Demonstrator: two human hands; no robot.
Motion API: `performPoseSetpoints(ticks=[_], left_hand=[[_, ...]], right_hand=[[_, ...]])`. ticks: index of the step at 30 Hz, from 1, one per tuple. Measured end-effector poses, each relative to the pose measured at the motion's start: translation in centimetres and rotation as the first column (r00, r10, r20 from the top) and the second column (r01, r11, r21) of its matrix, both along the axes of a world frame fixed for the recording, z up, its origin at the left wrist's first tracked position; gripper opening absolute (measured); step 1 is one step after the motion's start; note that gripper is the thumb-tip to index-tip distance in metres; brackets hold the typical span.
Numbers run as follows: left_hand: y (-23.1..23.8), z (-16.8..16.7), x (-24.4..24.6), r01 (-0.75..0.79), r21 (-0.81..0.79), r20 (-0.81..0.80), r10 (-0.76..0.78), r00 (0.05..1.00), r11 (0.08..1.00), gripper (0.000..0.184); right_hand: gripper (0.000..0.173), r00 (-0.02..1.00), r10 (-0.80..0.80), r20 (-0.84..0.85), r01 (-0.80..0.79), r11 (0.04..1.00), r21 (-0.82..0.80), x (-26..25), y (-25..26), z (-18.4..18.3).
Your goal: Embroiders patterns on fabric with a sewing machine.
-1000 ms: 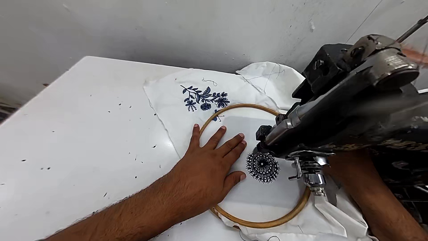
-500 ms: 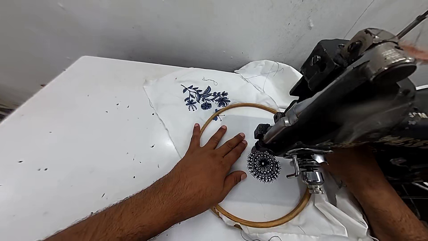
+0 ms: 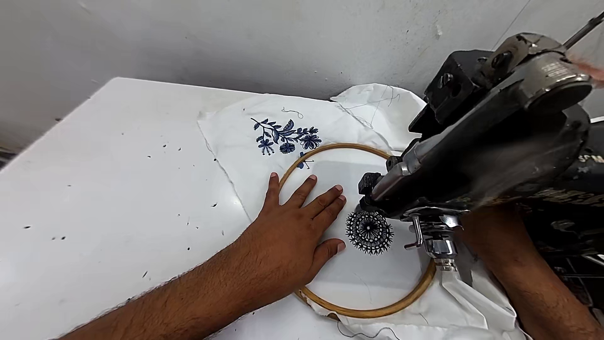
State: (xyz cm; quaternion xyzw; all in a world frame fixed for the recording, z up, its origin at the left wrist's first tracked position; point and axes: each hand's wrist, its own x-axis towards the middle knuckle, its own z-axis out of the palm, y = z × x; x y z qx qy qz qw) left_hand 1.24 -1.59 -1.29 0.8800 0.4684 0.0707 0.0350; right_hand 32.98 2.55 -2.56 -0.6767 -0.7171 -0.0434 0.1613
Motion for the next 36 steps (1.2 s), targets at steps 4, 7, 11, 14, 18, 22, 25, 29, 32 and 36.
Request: performPoseSetpoints(ticks=[4, 7, 11, 14, 18, 22, 25, 29, 32, 36], left_hand=[[-0.2, 0.1, 0.0, 0.000, -0.007, -0.001, 0.000, 1.000, 1.000, 0.066], [-0.4, 0.1, 0.1, 0.006, -0.013, 0.001, -0.006, 1.000, 1.000, 0.065], [-0.2, 0.1, 0.0, 0.004, -0.010, 0.009, -0.004, 1.000, 1.000, 0.065], [0.0, 0.0, 0.0, -0.002, -0.012, 0.018, 0.002, 1.000, 1.000, 0.066], [-0.4, 0.2, 0.1, 0.006, -0.012, -0.001, -0.006, 1.000, 1.000, 0.065], [-0.3, 0.2, 0.1, 0.005, -0.016, 0.002, -0.005, 1.000, 1.000, 0.065], [0.0, 0.1, 0.0, -0.006, -0.010, 0.006, 0.006, 1.000, 1.000, 0.065], [-0.2, 0.2, 0.2, 0.004, -0.017, -0.005, -0.004, 1.000, 1.000, 0.066], [-0.3, 0.1, 0.2, 0.015, -0.016, 0.000, -0.015, 1.000, 1.000, 0.065], [0.0, 0.1, 0.0, 0.004, -0.020, 0.009, -0.004, 1.000, 1.000, 0.066]], right_hand=[[0.021, 0.997, 0.072, -0.033, -0.070, 0.996, 0.061, -1.4, -0.7, 1.2], [0.029, 0.994, 0.089, -0.064, -0.085, 0.994, 0.062, -3.1, -1.2, 2.9], [0.031, 0.992, 0.108, -0.067, -0.099, 0.988, 0.122, -2.9, -0.9, 2.3], [0.028, 0.987, 0.106, -0.122, -0.090, 0.988, 0.124, -3.1, -1.0, 2.2], [0.026, 0.994, 0.101, -0.048, -0.097, 0.992, 0.079, -3.1, -1.2, 2.7], [0.029, 0.991, 0.106, -0.080, -0.096, 0.989, 0.111, -3.2, -1.2, 2.5], [0.027, 0.990, 0.084, -0.110, -0.070, 0.990, 0.125, -2.7, -0.9, 1.7], [0.024, 1.000, 0.013, 0.023, -0.012, 1.000, -0.024, -0.2, 0.1, 0.7], [0.019, 0.996, 0.085, 0.021, -0.086, 0.996, 0.040, -2.5, -0.9, 2.7], [0.020, 0.997, 0.070, -0.039, -0.067, 0.995, 0.068, -3.5, -1.4, 2.8]])
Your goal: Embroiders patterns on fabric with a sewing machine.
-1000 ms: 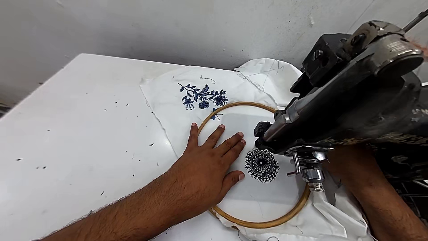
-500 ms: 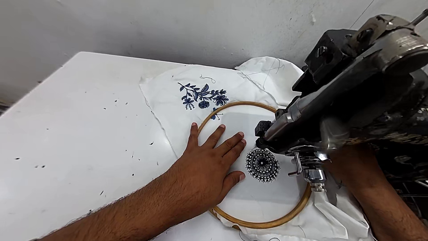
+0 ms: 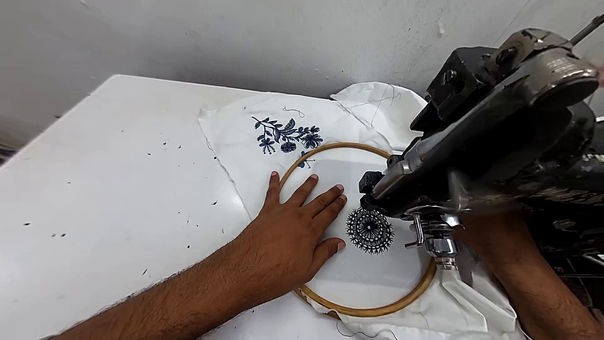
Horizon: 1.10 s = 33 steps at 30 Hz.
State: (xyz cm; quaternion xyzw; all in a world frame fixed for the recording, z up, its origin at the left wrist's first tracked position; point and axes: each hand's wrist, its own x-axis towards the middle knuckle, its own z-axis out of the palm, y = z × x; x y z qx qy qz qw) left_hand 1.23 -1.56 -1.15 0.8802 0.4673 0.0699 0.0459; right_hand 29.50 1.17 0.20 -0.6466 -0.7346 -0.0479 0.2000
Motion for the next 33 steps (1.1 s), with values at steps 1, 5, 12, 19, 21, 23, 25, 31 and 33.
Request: performPoseSetpoints(ticks=[1, 5, 12, 19, 21, 23, 25, 31, 33], left_hand=[[0.04, 0.03, -0.06, -0.005, 0.000, 0.001, 0.005, 1.000, 1.000, 0.066], [-0.18, 0.01, 0.17, -0.001, 0.010, -0.007, 0.001, 1.000, 1.000, 0.066], [-0.03, 0.03, -0.01, -0.007, 0.001, -0.003, 0.007, 1.000, 1.000, 0.065], [-0.47, 0.40, -0.08, -0.017, -0.016, -0.028, 0.016, 0.999, 1.000, 0.066], [-0.55, 0.55, -0.18, -0.022, -0.020, -0.036, 0.021, 0.999, 1.000, 0.066], [-0.54, 0.64, -0.29, -0.026, -0.027, -0.041, 0.024, 0.999, 0.999, 0.066], [-0.56, 0.62, -0.27, -0.022, -0.023, -0.043, 0.021, 0.999, 0.999, 0.066], [-0.76, 0.34, 0.08, 0.001, -0.008, -0.037, -0.002, 0.999, 1.000, 0.065], [-0.65, 0.40, -0.06, -0.004, -0.018, -0.032, 0.004, 0.999, 1.000, 0.065]], right_hand=[[0.020, 1.000, 0.009, -0.002, -0.009, 1.000, 0.017, 0.05, -0.01, -0.20], [0.021, 0.999, 0.028, 0.017, -0.028, 1.000, -0.002, 0.40, 0.35, -0.01], [0.022, 0.999, -0.001, -0.034, 0.001, 1.000, 0.016, 0.18, 0.16, -0.40], [0.029, 0.999, 0.033, -0.031, -0.032, 0.998, 0.050, 0.35, 0.27, -0.69], [0.030, 0.997, 0.042, -0.058, -0.039, 0.998, 0.052, 0.22, 0.25, -0.70], [0.030, 0.993, 0.049, -0.105, -0.043, 0.998, 0.053, 0.11, 0.14, -0.77], [0.030, 0.991, 0.066, -0.119, -0.060, 0.996, 0.058, 0.25, 0.17, -0.79], [0.027, 0.995, 0.104, 0.002, -0.104, 0.992, 0.077, 0.61, 0.52, -0.25], [0.028, 0.997, 0.075, -0.024, -0.073, 0.994, 0.077, 0.49, 0.46, -0.48]])
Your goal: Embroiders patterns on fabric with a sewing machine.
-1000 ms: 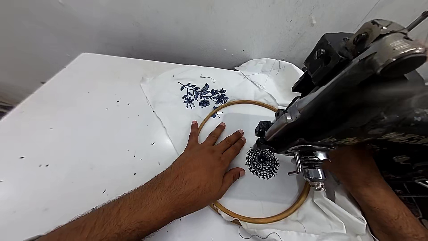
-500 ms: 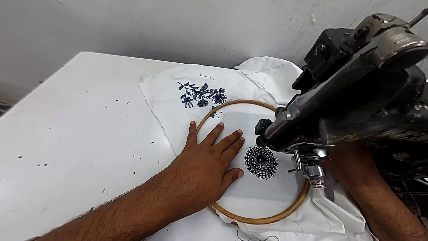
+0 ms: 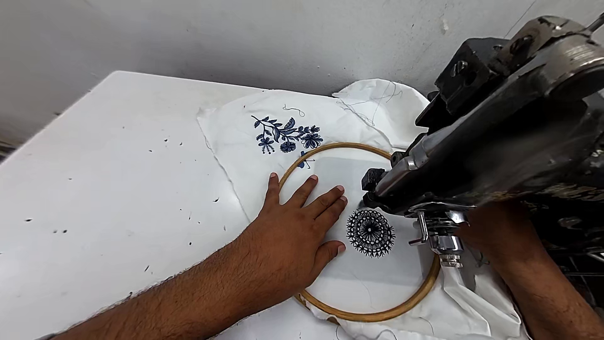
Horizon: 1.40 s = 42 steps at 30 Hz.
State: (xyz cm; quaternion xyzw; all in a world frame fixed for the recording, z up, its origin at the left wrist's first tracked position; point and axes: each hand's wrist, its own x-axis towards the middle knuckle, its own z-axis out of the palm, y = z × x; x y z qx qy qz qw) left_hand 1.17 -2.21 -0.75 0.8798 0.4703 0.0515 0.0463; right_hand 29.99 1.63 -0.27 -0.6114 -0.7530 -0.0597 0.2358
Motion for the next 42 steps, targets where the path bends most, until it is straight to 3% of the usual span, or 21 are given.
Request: performPoseSetpoints(ticks=[3, 9, 15, 33, 37, 42], left_hand=[[0.14, 0.19, -0.14, -0.014, -0.011, -0.015, 0.014, 1.000, 1.000, 0.066], [-0.13, -0.09, 0.08, 0.009, 0.020, 0.002, -0.009, 1.000, 1.000, 0.065], [0.13, 0.06, -0.23, -0.011, 0.011, -0.001, 0.012, 1.000, 1.000, 0.066], [-0.36, 0.47, -0.13, -0.010, -0.012, -0.037, 0.010, 0.999, 1.000, 0.067], [-0.03, 0.29, -0.09, -0.019, -0.001, -0.025, 0.019, 1.000, 1.000, 0.066], [-0.35, 0.25, 0.03, -0.001, -0.002, -0.029, 0.001, 1.000, 1.000, 0.067]], right_hand=[[0.029, 0.999, -0.008, -0.040, 0.009, 1.000, 0.008, -0.16, -0.10, -0.37], [0.035, 0.999, 0.011, 0.040, -0.012, 1.000, 0.020, 0.19, 0.06, 0.04], [0.030, 0.998, -0.030, -0.058, 0.028, 0.999, -0.027, -0.34, -0.31, -0.17], [0.030, 1.000, 0.017, -0.023, -0.017, 1.000, -0.006, -0.17, -0.20, -0.08], [0.032, 0.997, -0.011, -0.083, 0.011, 1.000, -0.005, -0.14, 0.10, -0.43], [0.031, 1.000, 0.010, -0.026, -0.010, 1.000, -0.012, -0.05, 0.12, 0.14]])
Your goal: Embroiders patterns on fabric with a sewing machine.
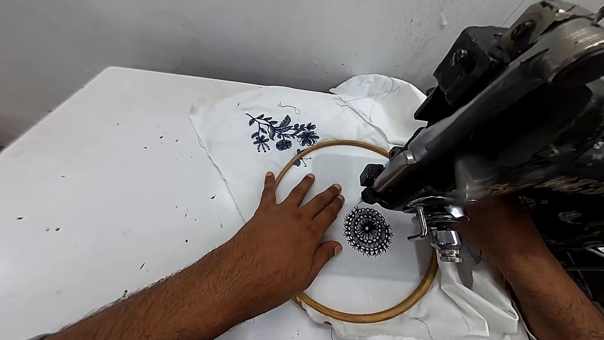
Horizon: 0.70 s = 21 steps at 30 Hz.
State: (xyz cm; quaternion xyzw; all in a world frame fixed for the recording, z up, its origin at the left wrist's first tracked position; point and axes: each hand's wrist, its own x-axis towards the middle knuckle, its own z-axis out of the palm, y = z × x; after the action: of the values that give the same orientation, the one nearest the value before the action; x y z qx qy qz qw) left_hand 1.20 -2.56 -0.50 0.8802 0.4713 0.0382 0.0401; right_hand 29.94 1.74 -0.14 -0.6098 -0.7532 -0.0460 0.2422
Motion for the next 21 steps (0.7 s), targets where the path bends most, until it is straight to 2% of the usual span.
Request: performPoseSetpoints(ticks=[21], left_hand=[[0.25, 0.36, -0.43, -0.015, -0.017, 0.001, 0.015, 1.000, 1.000, 0.066]], right_hand=[[0.034, 0.997, -0.021, -0.071, 0.019, 0.999, -0.028, -0.35, -0.42, -0.20]])
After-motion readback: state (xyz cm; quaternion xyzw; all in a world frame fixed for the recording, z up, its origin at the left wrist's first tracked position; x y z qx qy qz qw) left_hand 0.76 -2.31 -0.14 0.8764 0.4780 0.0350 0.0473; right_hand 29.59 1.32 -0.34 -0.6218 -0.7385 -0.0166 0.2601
